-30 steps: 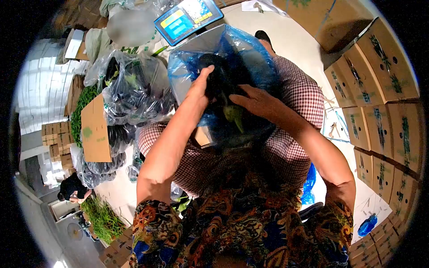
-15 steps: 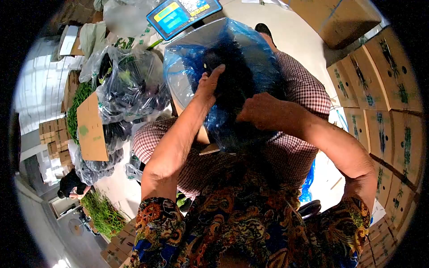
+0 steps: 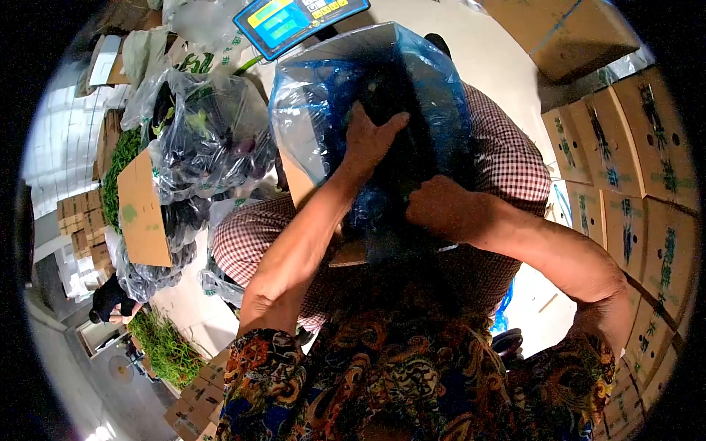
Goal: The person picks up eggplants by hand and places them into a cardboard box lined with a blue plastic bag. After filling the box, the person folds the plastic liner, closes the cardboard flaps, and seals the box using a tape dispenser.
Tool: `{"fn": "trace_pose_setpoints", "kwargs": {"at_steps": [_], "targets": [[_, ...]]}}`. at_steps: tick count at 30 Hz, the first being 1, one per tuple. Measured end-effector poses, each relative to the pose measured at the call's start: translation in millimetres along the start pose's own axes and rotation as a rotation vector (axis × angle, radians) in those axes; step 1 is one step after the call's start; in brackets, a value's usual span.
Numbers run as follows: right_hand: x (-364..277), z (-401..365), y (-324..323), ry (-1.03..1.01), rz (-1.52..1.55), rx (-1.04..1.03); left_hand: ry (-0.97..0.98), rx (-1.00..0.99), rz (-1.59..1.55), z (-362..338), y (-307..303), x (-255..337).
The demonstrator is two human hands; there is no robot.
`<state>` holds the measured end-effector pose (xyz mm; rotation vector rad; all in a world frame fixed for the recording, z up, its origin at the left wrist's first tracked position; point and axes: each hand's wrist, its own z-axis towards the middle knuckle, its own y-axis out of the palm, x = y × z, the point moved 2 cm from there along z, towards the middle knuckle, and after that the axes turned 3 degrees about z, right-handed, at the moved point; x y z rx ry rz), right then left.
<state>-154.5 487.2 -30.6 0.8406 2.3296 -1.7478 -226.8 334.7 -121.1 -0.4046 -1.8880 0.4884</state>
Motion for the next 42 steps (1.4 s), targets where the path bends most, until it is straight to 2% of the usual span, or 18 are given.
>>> {"fn": "trace_pose_setpoints", "kwargs": {"at_steps": [4,7,10,13,16,19,22,28,30,32,34,36,39,40,41,42], "targets": [[2,1,-4,-0.041,-0.076,0.082,0.012,0.007,0.142,-10,4,8],[1,8,8,-0.013,-0.084,0.099,0.079,0.053,0.1,-14,8,1],[2,13,11,0.059,0.02,0.072,0.085,0.028,0.007,-9,7,-5],[7,15,27,0.168,-0.015,0.112,-0.009,0.051,0.105,-15,13,6],[5,11,29,0.181,-0.123,0.064,0.069,0.123,0.178,-15,16,5],[1,12,20,0.202,-0.081,-0.091,0.061,-0.059,0.271,-8,-8,1],[0,3,7,0.171,0.285,0.048,0.159,-0.171,0.542,3,-35,3],[3,-2,-27,0.303,0.493,0.034,0.565,-0.755,0.766,-37,-101,40],[2,-2,-27,0.262,0.58,0.105,0.447,-0.969,0.932,-55,-123,38],[0,3,-28,0.219,0.68,0.131,0.728,-0.772,0.846,-65,-144,-1],[-12,14,-29,0.181,0.799,0.106,0.564,-0.704,1.033,-74,-150,16],[-23,31,-18,0.167,0.8,0.101,0.596,-0.653,1.078,-68,-154,11],[-37,56,-19,0.144,0.745,0.017,0.575,-0.559,0.942,-54,-163,-4],[-40,62,-17,0.137,0.721,-0.024,0.538,-0.562,0.801,-47,-172,-12],[-41,69,-4,0.014,0.748,0.088,0.5,-0.566,0.658,-38,-183,-21],[-43,74,-3,-0.037,0.762,0.099,0.461,-0.569,0.516,-34,-191,-18]]}}
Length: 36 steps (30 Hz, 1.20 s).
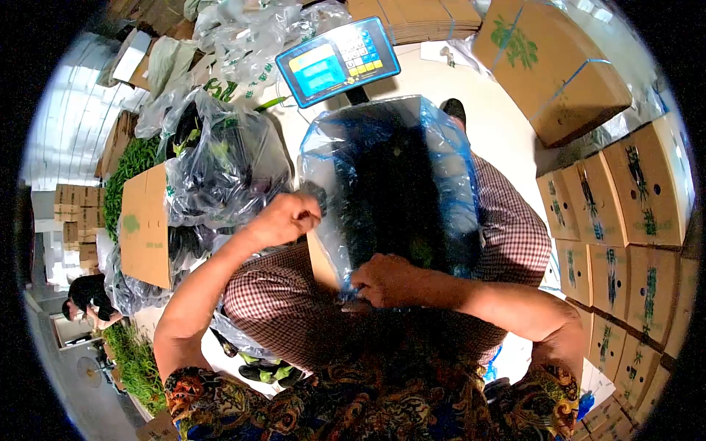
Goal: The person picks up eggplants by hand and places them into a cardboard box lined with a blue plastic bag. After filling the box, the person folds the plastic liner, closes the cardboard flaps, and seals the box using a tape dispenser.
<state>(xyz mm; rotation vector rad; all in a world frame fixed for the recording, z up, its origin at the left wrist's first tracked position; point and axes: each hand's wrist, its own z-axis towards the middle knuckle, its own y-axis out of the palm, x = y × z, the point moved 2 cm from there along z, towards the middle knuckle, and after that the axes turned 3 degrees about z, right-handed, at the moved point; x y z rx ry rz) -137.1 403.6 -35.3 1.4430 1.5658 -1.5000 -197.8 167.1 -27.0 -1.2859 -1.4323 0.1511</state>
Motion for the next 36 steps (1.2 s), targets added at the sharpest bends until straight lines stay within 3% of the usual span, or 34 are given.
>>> {"fn": "trace_pose_setpoints", "kwargs": {"at_steps": [2,4,5,8,12,13,16,17,20,21,25,28,30,32,33,35,36], "targets": [[-5,11,5,-0.095,0.039,-0.021,-0.191,0.235,-0.091,-5,-17,-5],[-8,23,8,-0.131,0.144,-0.028,-0.341,0.428,-0.424,2,-20,-32],[-9,29,9,-0.158,0.205,-0.04,-0.422,0.448,-0.318,6,-22,-44],[-17,48,13,-0.128,0.177,-0.197,-0.399,0.644,-0.106,30,4,-85],[-16,65,20,-0.06,-0.01,-0.366,-0.438,0.577,-0.268,44,-11,-66],[-13,70,21,-0.032,0.008,-0.398,-0.337,0.667,-0.278,51,-1,-83],[-1,79,26,-0.033,0.054,-0.423,-0.244,0.821,-0.519,58,3,-97],[3,81,30,-0.047,0.069,-0.42,-0.061,0.894,-0.703,62,4,-103],[21,88,56,-0.076,0.214,-0.334,-0.08,0.905,-0.973,57,-11,-99],[17,91,53,-0.06,0.177,-0.389,-0.075,0.924,-0.993,54,-20,-92],[0,106,51,-0.075,-0.018,-0.551,-0.314,0.909,-0.805,46,-28,-104],[-9,116,54,-0.092,-0.219,-0.595,-0.225,1.037,-0.259,58,8,-140],[-13,118,57,-0.046,-0.27,-0.579,-0.221,0.953,-0.134,62,39,-149],[-14,117,61,0.029,-0.232,-0.535,-0.185,0.866,-0.389,66,61,-157],[-17,116,56,-0.014,-0.267,-0.586,-0.301,0.826,-0.743,68,66,-152],[-32,104,29,-0.1,-0.333,-0.685,-0.376,0.819,-1.077,59,65,-149],[-44,98,8,-0.074,-0.294,-0.627,-0.41,0.811,-1.242,54,62,-147]]}}
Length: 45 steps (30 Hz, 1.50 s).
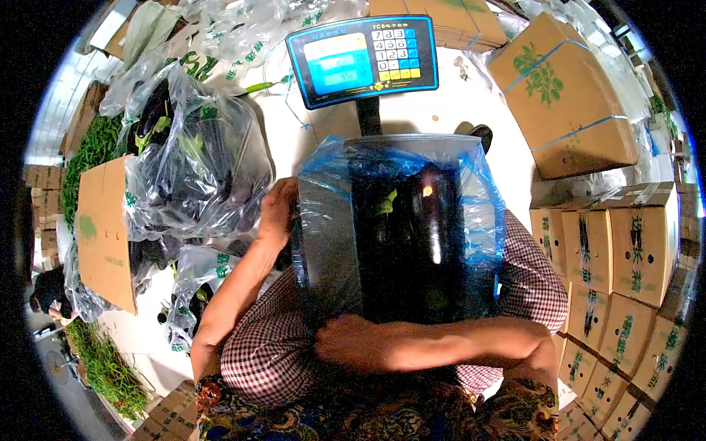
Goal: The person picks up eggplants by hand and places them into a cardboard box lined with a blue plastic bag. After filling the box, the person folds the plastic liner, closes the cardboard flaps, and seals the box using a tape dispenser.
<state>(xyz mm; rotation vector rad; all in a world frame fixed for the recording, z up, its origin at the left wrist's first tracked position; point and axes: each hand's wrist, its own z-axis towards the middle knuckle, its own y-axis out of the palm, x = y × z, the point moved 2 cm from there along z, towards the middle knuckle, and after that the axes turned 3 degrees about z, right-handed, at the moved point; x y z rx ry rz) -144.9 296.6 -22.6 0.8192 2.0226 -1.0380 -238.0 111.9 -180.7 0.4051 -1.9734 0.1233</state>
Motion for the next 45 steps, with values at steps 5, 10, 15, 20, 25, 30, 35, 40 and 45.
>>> {"fn": "trace_pose_setpoints", "kwargs": {"at_steps": [5,10,15,20,25,30,35,40,45], "targets": [[-3,-70,-30,0.003,0.228,0.543,-0.059,0.22,-0.035,-13,-47,-15],[18,-99,-29,0.099,0.287,0.729,-0.078,0.178,-0.156,-37,-64,-25],[24,-96,-9,0.07,0.179,0.717,-0.071,0.15,-0.192,-60,-64,-27],[30,-96,2,0.123,0.243,0.72,-0.039,0.093,-0.18,-79,-73,-36],[32,-94,8,0.148,0.213,0.716,-0.004,0.1,0.052,-115,-88,-23],[13,-87,2,0.319,0.245,0.674,0.04,0.144,0.109,-185,-107,-10],[9,-74,9,0.327,0.27,0.629,-0.046,0.315,0.03,-275,-125,-30],[4,-62,11,0.316,0.225,0.655,0.026,0.675,0.429,-313,-185,-64],[6,-51,17,0.237,0.173,0.639,0.207,0.727,0.909,-262,-241,-131]]}}
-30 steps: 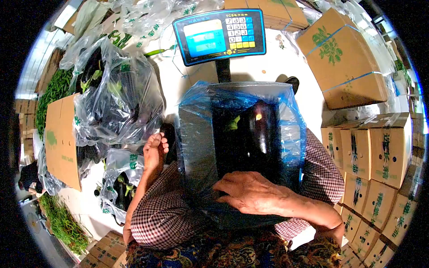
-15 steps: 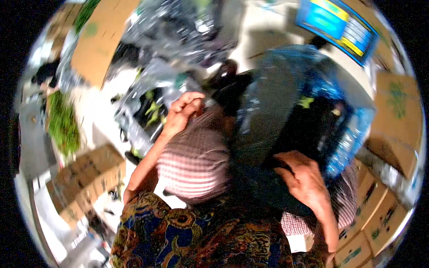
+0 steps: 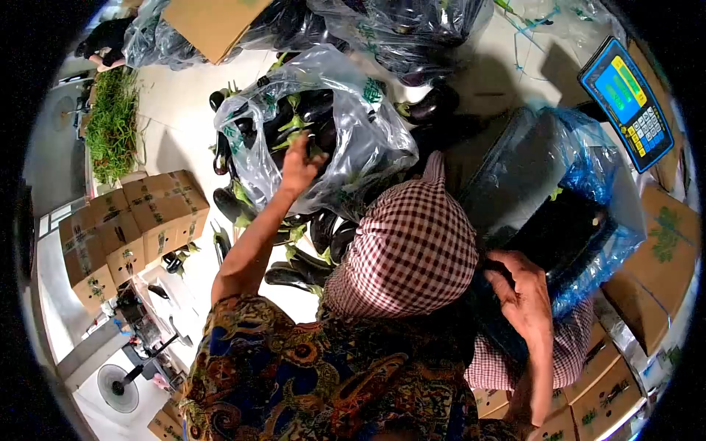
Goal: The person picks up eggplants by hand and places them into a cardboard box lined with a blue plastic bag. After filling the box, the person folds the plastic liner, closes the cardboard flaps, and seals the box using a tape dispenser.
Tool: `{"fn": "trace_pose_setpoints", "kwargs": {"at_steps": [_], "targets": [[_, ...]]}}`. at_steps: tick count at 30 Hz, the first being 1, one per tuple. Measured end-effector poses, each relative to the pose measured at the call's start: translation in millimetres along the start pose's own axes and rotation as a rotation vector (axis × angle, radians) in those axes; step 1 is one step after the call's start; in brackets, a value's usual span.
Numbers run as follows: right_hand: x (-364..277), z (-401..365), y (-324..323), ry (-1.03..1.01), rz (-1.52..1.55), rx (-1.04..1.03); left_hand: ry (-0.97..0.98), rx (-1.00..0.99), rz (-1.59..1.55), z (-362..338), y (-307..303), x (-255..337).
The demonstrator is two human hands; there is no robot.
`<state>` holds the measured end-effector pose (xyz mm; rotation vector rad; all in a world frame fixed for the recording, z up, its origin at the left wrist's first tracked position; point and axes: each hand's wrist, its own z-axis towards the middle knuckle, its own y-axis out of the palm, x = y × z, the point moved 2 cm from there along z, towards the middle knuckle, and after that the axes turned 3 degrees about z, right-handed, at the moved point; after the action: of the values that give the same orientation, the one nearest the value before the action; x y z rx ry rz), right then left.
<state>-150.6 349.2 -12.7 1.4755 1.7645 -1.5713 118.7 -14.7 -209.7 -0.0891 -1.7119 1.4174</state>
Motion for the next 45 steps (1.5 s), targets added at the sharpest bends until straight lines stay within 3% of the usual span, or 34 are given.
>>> {"fn": "trace_pose_setpoints", "kwargs": {"at_steps": [1,3,4,7,11,14,18,21,28,32,36,45], "targets": [[-4,1,0,0.015,0.0,-0.008,0.028,-0.03,0.052,7,15,-8],[-9,-1,-2,0.058,0.001,0.0,-0.128,-0.124,0.162,24,33,-20],[-10,-3,-3,0.08,0.009,0.008,-0.09,-0.162,0.102,28,32,-27],[-11,-9,-5,0.134,0.041,0.039,-0.369,-0.234,-0.501,25,9,-24],[-6,-14,-2,0.151,0.041,0.051,-0.748,-0.097,-0.743,-4,-53,1],[-8,-10,-1,0.16,0.037,0.022,-1.032,-0.218,-1.163,-32,-86,4],[-17,-1,-4,0.171,0.055,0.012,-1.092,-0.183,-1.536,-64,-105,36],[-22,-1,-3,0.117,0.025,0.043,-0.915,-0.286,-1.659,-72,-103,47],[-18,-15,-5,0.095,-0.028,0.06,-0.683,-0.234,-1.172,-48,-101,97],[-17,-25,-7,0.182,0.032,0.076,-0.514,-0.245,-1.078,-35,-100,110],[-12,-30,-7,0.198,0.032,0.087,-0.502,-0.273,-1.056,-29,-96,118],[2,-36,-9,0.154,-0.03,0.109,-0.459,-0.099,-0.819,-21,-88,137]]}}
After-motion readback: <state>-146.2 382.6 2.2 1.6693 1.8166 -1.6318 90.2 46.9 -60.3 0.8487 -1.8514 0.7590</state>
